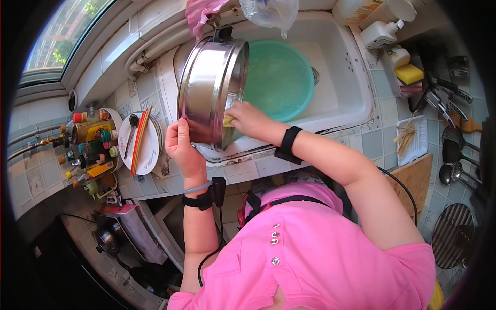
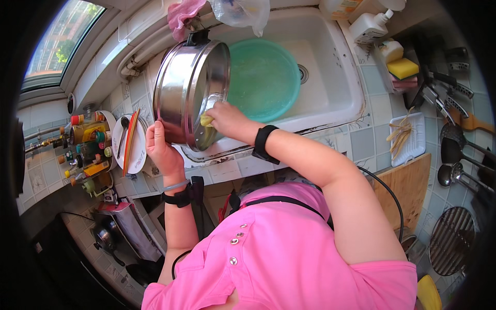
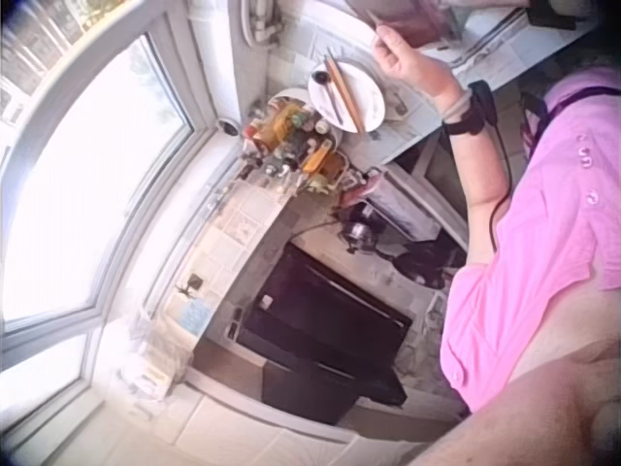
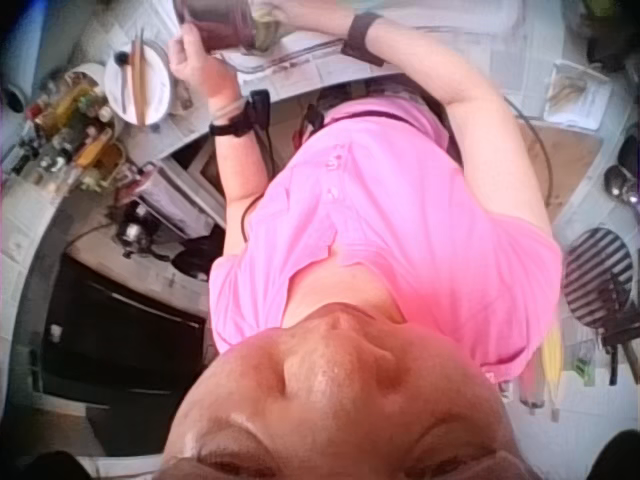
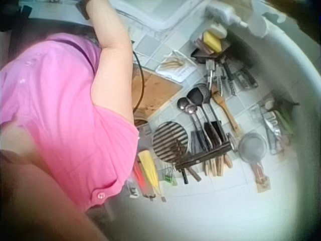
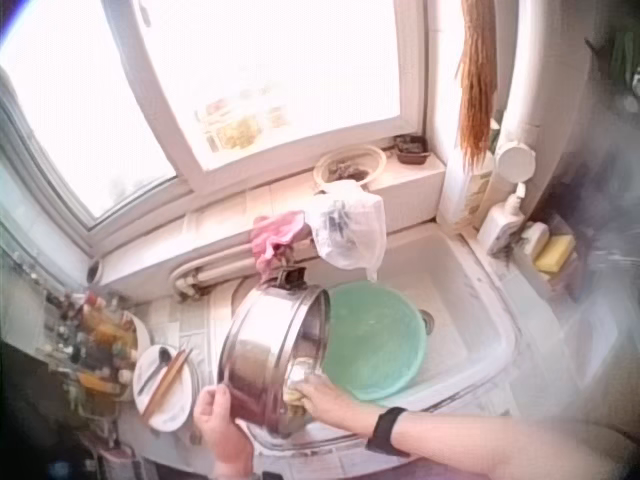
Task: The recorder is washing a metal pot and steamer insert in a kitchen sink.
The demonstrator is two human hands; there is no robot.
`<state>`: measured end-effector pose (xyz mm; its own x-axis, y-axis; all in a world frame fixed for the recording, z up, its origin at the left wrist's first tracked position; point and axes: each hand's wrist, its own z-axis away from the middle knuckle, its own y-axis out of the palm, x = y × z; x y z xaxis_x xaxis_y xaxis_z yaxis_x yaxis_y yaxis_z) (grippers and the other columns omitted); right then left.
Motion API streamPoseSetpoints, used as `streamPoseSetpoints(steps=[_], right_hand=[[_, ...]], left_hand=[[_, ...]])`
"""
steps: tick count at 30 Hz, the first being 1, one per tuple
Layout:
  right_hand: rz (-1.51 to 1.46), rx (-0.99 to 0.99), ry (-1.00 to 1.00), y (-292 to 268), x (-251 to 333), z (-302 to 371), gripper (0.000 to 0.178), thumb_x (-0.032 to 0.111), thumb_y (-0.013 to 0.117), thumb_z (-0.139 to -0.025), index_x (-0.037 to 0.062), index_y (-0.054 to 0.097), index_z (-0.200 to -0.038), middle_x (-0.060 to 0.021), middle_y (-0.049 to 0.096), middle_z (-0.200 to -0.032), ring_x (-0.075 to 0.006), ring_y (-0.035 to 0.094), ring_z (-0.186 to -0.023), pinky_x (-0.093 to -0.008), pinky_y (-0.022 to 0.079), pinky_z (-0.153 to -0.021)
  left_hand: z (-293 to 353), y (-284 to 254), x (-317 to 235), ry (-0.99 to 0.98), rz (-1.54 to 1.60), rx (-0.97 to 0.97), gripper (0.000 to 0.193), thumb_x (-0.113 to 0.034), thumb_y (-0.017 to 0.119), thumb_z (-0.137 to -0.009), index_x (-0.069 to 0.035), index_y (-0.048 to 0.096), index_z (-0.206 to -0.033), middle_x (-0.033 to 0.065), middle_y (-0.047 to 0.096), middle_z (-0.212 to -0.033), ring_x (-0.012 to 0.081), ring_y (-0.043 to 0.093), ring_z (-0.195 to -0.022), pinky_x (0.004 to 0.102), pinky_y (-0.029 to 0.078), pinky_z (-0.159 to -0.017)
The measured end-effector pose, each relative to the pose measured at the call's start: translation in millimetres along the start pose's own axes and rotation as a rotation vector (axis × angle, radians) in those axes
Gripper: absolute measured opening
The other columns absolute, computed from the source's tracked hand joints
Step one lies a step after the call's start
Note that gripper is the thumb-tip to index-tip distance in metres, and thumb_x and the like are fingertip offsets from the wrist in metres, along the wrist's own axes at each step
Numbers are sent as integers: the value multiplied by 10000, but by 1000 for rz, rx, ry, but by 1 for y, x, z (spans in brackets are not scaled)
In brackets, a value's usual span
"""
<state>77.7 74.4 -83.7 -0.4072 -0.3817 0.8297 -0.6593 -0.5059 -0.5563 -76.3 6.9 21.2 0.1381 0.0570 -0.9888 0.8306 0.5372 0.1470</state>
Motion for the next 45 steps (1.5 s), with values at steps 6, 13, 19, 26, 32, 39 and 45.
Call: streamPoseSetpoints(steps=[6,13,19,26,32,39,45], right_hand=[[82,134,10,51,9,-1,339,203,574,-818,111,624,-1141,-158,505,-1235,-374,455,-1164,-469,375,-984],[958,-109,-38,-5,-30,-40,436,92,501,-812,108,559,-1244,-162,423,-1364,-366,413,-1236,-499,339,-1016],[418,139,49,10,3,-11,381,74,491,-827,148,601,-1184,-134,474,-1318,-340,449,-1205,-462,362,-996],[1001,-85,5,-36,-17,-25,217,115,566,-764,93,648,-964,-87,547,-1103,-231,516,-1024,-340,411,-811],[642,32,11,-11,0,-8,155,91,567,-745,66,642,-879,-112,556,-1000,-289,544,-973,-381,444,-787],[313,89,88,-6,20,-12,272,116,520,-771,105,672,-996,-128,588,-1046,-333,565,-993,-453,447,-879],[334,94,33,-7,11,-1,278,83,504,-772,97,659,-1002,-118,582,-1059,-317,542,-1012,-439,438,-880]], left_hand=[[-3,-9,-8,-2,6,-5,184,-147,626,-916,-51,570,-770,-2,622,-783,50,542,-726,188,419,-683],[-9,31,-32,127,65,-96,271,-235,597,-939,-99,537,-713,-54,561,-655,18,446,-544,169,335,-497],[-10,34,-36,107,89,-106,267,-262,585,-946,-116,556,-725,-81,506,-610,9,415,-515,171,308,-469],[-5,35,-37,43,136,-74,274,-267,612,-931,-62,581,-753,-30,581,-702,41,504,-620,186,398,-573],[1,40,-41,18,192,-16,237,-266,604,-934,-103,570,-765,-84,534,-666,2,453,-562,163,356,-505],[0,44,-43,23,205,53,233,-280,565,-952,-76,586,-841,-29,603,-814,59,550,-731,219,453,-666],[6,49,-45,13,295,-47,320,-253,585,-947,-123,499,-667,-83,497,-631,6,413,-551,173,307,-501]])
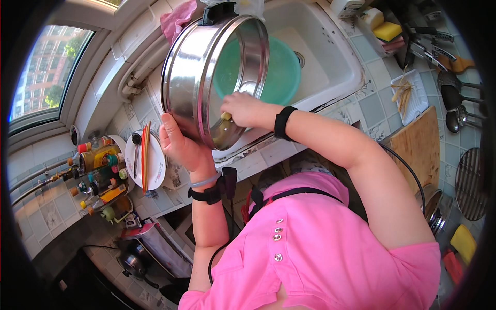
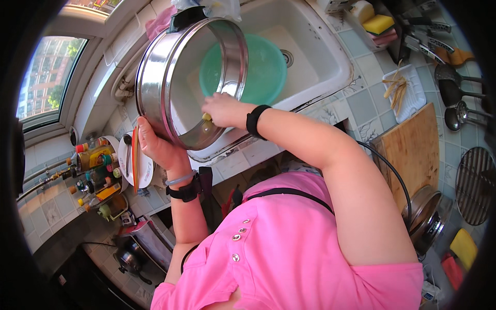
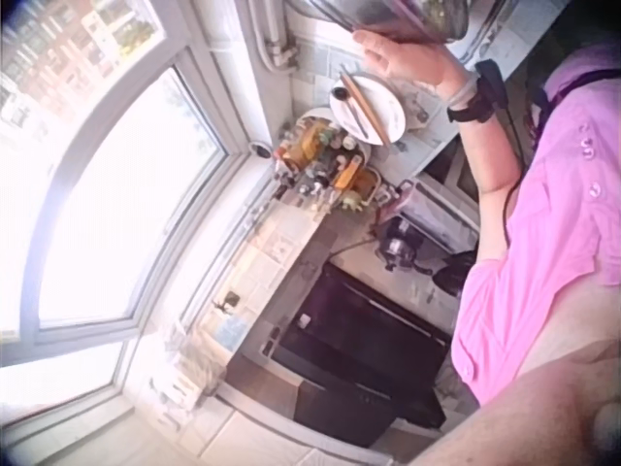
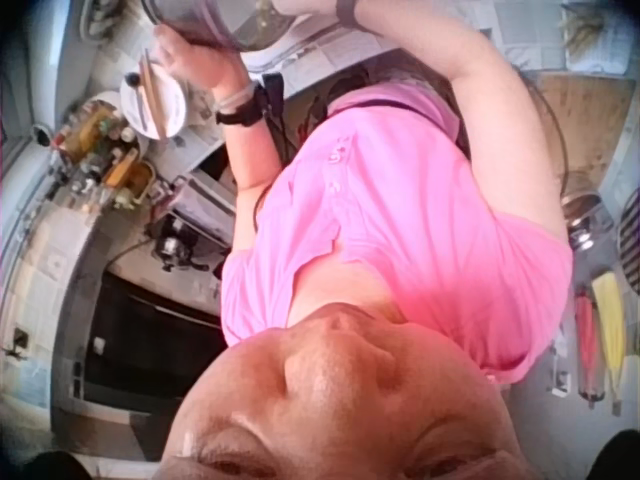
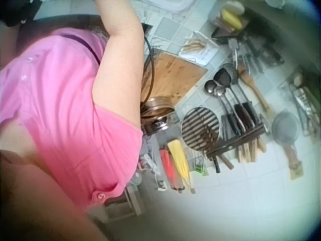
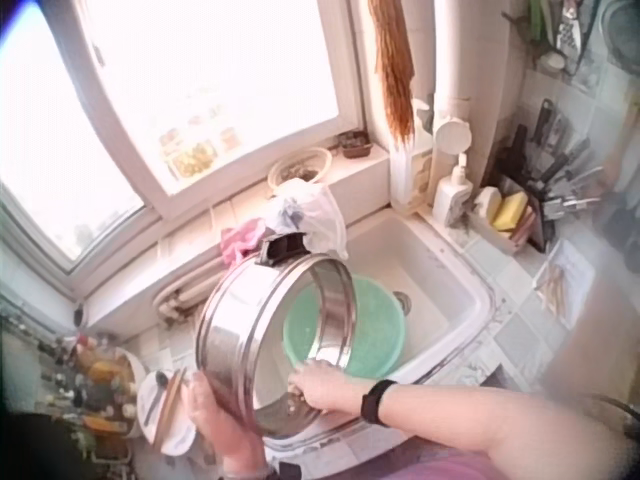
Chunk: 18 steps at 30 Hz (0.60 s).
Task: The recorder is washing a metal pot and steamer insert in a kitchen sink.
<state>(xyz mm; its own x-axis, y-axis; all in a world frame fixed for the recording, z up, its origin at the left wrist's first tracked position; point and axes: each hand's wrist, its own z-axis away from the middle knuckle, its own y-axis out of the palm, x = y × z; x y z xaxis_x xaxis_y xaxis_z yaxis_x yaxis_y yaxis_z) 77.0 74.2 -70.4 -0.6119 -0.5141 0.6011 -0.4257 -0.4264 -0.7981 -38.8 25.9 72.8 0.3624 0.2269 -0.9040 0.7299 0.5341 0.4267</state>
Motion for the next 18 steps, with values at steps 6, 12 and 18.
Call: streamPoseSetpoints(steps=[6,12,18], right_hand=[[405,-336,-31,0,-35,6,238,113,531,-801,85,673,-991,-91,583,-1098,-291,537,-1060,-426,423,-909],[-359,-257,-179,38,4,12,253,126,548,-798,127,688,-1009,-113,580,-1130,-292,539,-1079,-430,412,-928],[892,-158,42,-35,-49,-4,318,142,510,-833,86,622,-1125,-118,516,-1280,-292,449,-1220,-418,345,-1016]], left_hand=[[-4,-18,-2,14,-86,199,272,-296,573,-946,-98,557,-759,-41,597,-760,53,544,-681,208,452,-649],[-1,-13,4,4,-54,127,235,-274,561,-955,-78,581,-828,-32,574,-780,60,534,-728,227,453,-664],[10,1,-9,39,-188,18,293,-264,575,-953,-90,542,-719,-66,524,-659,23,443,-577,186,356,-533]])
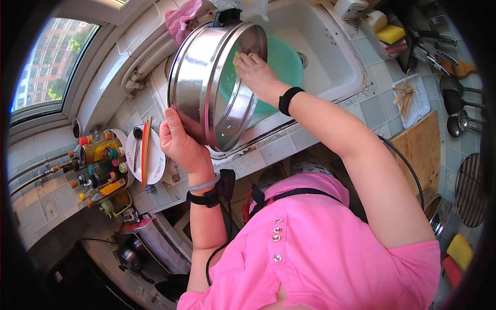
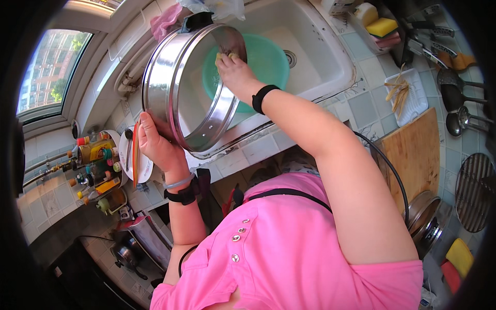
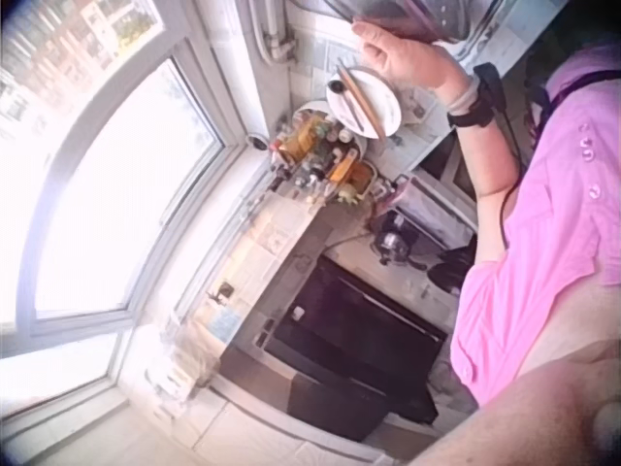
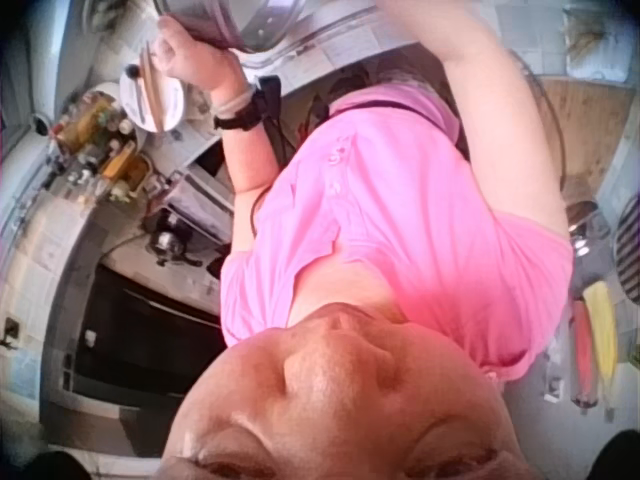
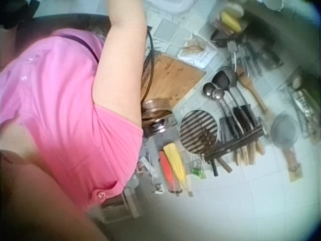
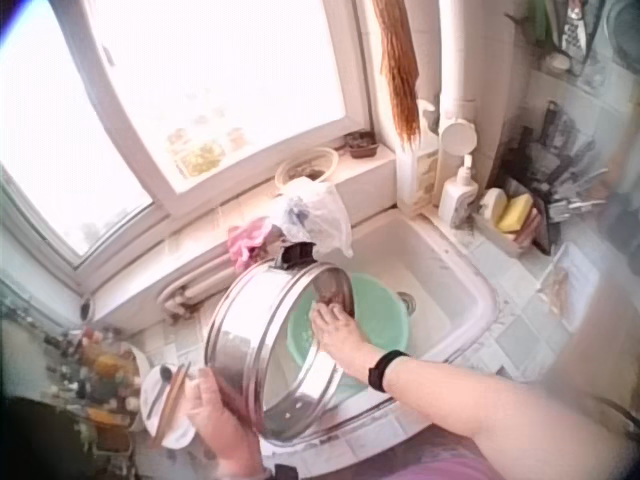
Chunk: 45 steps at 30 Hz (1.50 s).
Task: The recorder is washing a metal pot and steamer insert in a kitchen sink.
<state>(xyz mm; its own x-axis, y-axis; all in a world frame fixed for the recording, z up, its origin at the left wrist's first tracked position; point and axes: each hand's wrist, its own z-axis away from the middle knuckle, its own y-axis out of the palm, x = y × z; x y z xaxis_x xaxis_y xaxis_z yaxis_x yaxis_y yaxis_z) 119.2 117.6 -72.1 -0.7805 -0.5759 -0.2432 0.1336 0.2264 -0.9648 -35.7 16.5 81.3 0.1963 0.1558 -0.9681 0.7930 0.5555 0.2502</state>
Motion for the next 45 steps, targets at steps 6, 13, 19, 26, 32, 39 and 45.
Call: streamPoseSetpoints(steps=[6,13,19,26,32,39,45], right_hand=[[-472,-22,66,1,51,12,327,129,501,-828,86,626,-1127,-134,514,-1235,-306,467,-1167,-422,353,-989],[-232,-268,60,9,24,9,319,131,505,-827,101,634,-1117,-108,531,-1258,-276,447,-1204,-386,328,-1017],[-524,-167,-25,17,38,27,283,112,501,-832,76,626,-1083,-97,555,-1201,-296,472,-1174,-424,347,-1000],[-942,86,-219,-11,43,41,212,61,489,-813,84,612,-984,-106,552,-1153,-312,481,-1117,-423,356,-968],[-476,-106,-109,-9,24,28,174,80,512,-783,78,645,-895,-99,555,-1064,-281,491,-1075,-419,356,-967],[-1224,29,-125,-30,71,42,235,41,480,-754,143,671,-843,-86,579,-981,-318,533,-981,-410,415,-868],[-531,-11,-161,8,24,36,184,90,537,-762,113,683,-872,-86,586,-1002,-281,542,-973,-408,410,-887]], left_hand=[[-8,-1,-1,42,0,-7,318,-279,604,-937,-54,556,-718,-43,550,-681,29,453,-619,185,372,-572],[2,-7,4,76,-12,-94,280,-239,599,-940,-87,554,-709,-70,540,-661,2,429,-544,153,315,-482],[-3,-11,14,147,-40,-58,289,-236,600,-940,-84,557,-698,-65,550,-671,10,446,-559,155,334,-496],[-6,-15,16,105,-19,-126,297,-246,599,-940,-91,548,-692,-69,531,-640,7,435,-541,157,324,-488],[-2,-3,6,140,14,-125,304,-264,600,-939,-85,549,-698,-58,542,-645,14,455,-556,163,343,-507],[-6,-13,23,147,-30,-145,297,-273,613,-930,-74,571,-714,-44,575,-678,27,475,-585,175,375,-538],[0,-15,23,38,-23,-100,308,-261,648,-910,-44,577,-703,-50,528,-666,36,425,-615,186,354,-565]])
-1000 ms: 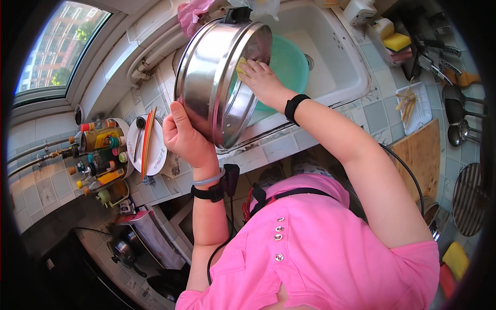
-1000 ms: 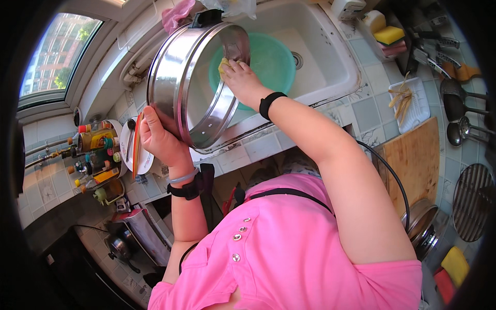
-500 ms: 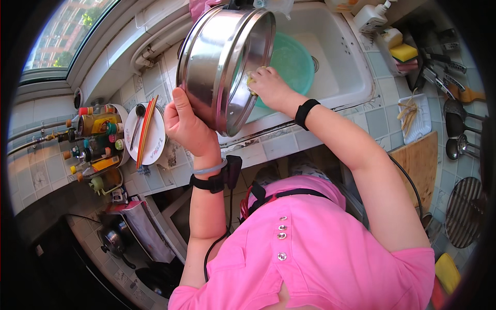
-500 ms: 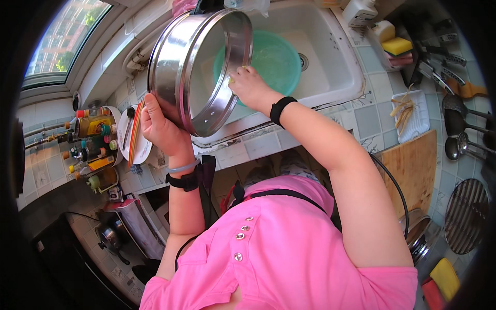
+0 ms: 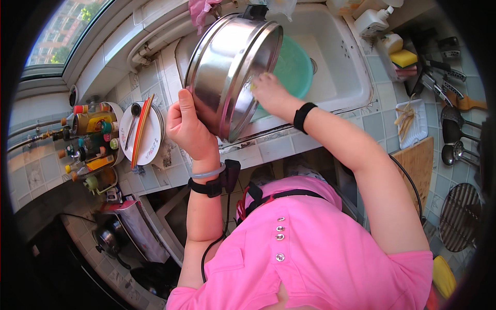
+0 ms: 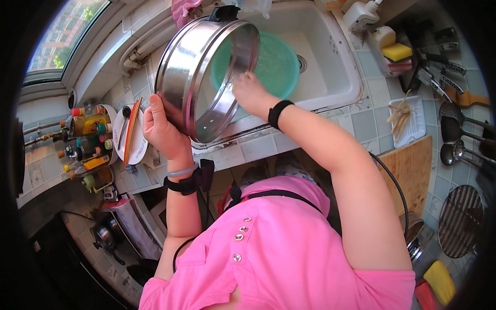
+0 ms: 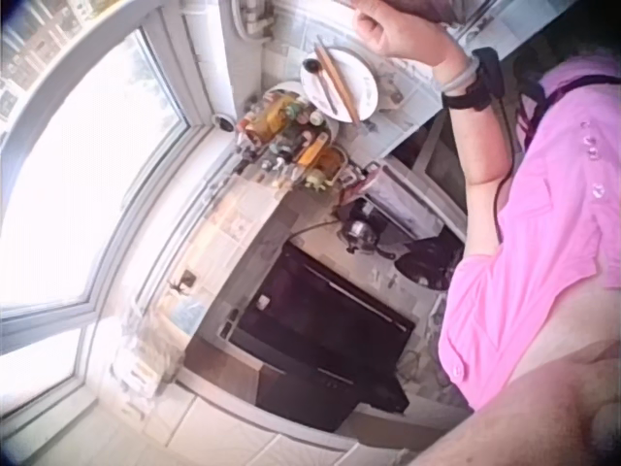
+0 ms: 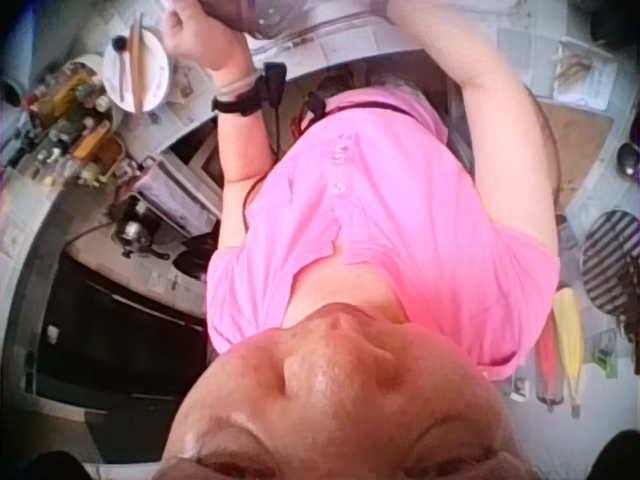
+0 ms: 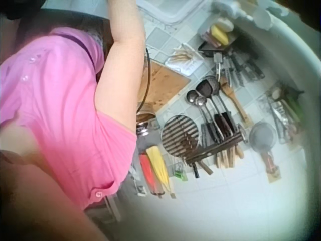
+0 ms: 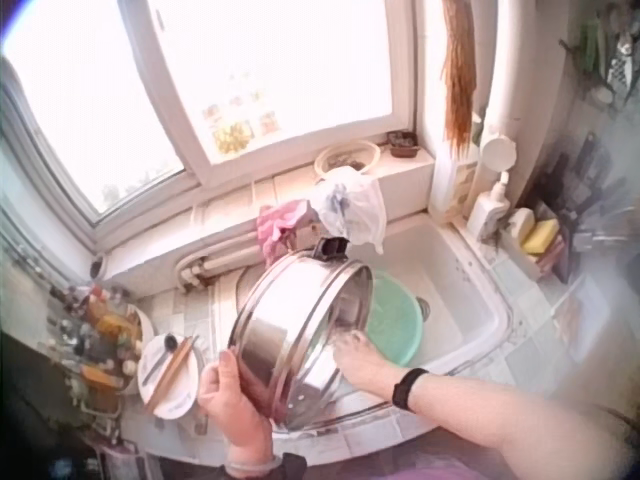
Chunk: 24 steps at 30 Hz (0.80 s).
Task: The recorder is washing a metal pot and steamer insert in a kitchen sink.
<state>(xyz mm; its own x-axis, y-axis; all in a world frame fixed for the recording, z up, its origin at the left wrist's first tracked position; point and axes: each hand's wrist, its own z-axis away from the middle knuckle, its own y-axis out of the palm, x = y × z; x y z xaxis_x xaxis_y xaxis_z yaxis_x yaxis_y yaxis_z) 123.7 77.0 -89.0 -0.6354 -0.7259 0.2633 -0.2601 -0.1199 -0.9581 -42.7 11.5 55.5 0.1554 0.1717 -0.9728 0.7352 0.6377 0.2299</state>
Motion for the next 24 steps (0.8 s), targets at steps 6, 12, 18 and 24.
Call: streamPoseSetpoints(steps=[6,12,18,24], right_hand=[[-148,139,106,4,8,-17,153,133,603,-752,126,701,-869,-85,567,-1033,-293,524,-1005,-450,396,-889],[-476,306,85,8,18,-12,158,117,582,-776,140,707,-871,-82,568,-1049,-301,527,-1003,-443,400,-852],[-22,247,84,23,-23,-28,161,155,584,-783,146,709,-884,-78,575,-1027,-279,534,-1005,-422,408,-827],[-416,487,120,37,-4,-32,245,93,518,-805,190,681,-960,-88,593,-1028,-311,538,-1013,-425,406,-840]], left_hand=[[-3,6,-1,37,12,-37,303,-250,648,-910,-47,578,-695,-56,534,-671,32,428,-625,179,350,-576],[-8,-4,13,-13,-91,32,282,-246,627,-923,-61,589,-713,-50,568,-667,22,468,-600,166,353,-542],[-30,6,11,-107,-173,94,236,-233,637,-915,-50,630,-767,-42,588,-700,33,494,-619,162,368,-568],[-57,14,-2,-150,-167,473,340,-181,640,-899,10,506,-1146,-7,592,-848,47,522,-722,173,404,-626]])
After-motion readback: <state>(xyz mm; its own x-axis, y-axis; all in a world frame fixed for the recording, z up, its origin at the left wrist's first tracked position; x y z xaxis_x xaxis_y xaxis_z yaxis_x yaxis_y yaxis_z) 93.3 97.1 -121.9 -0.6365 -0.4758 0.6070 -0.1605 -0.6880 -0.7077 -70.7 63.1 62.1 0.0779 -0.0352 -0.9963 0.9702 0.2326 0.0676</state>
